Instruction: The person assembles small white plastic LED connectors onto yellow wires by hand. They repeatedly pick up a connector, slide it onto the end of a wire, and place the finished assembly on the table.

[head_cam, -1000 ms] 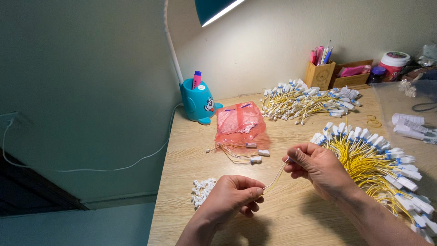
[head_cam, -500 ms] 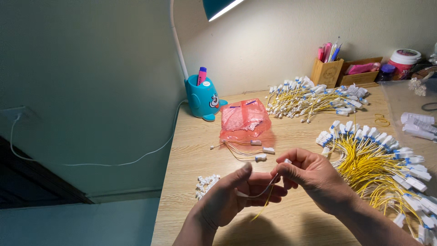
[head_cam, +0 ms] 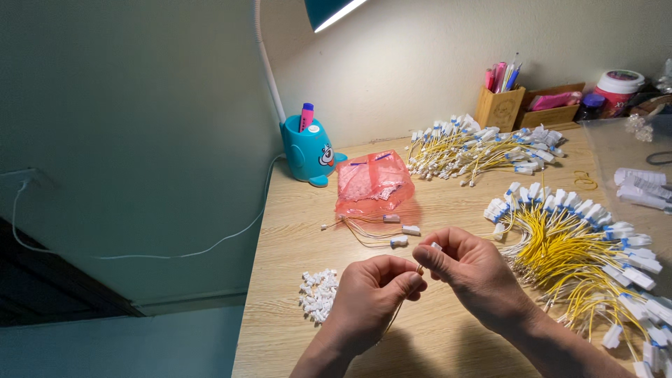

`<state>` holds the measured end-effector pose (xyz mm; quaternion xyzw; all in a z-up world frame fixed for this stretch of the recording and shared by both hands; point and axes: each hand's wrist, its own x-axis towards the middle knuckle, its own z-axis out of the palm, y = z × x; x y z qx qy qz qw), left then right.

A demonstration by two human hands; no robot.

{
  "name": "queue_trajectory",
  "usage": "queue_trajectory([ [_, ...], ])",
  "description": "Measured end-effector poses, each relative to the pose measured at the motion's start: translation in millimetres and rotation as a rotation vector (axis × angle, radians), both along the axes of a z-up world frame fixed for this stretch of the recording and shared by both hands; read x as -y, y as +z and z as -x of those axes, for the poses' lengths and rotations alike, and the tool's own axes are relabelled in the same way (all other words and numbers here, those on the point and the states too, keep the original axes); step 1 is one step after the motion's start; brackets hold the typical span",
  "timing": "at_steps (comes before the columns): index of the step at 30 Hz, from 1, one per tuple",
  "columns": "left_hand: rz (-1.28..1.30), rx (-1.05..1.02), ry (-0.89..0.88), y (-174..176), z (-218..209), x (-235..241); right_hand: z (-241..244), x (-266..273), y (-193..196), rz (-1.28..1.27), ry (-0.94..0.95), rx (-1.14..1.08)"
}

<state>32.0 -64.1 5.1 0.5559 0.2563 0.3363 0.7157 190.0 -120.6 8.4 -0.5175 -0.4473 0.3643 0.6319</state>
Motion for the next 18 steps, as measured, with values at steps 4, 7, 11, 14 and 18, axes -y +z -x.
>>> queue_trajectory([
  [4,-0.165,-0.114,0.063,11.9,2.9,7.7,-11.7,-7.4,-6.5,-0.003,-0.013,-0.144],
  [7,-0.136,-0.104,0.040,8.2,2.5,5.9,-24.1,-10.4,-7.0,0.028,-0.035,-0.221],
  [11,-0.113,-0.153,-0.047,10.4,8.0,1.6,-37.0,-12.2,-12.3,0.148,-0.087,-0.332],
  [14,-0.122,-0.195,-0.085,14.0,11.5,-1.4,-48.3,-14.1,-17.4,0.202,-0.110,-0.380],
  [18,-0.088,-0.170,-0.120,15.4,15.0,-3.7,-55.8,-17.3,-24.2,0.312,-0.147,-0.441],
])
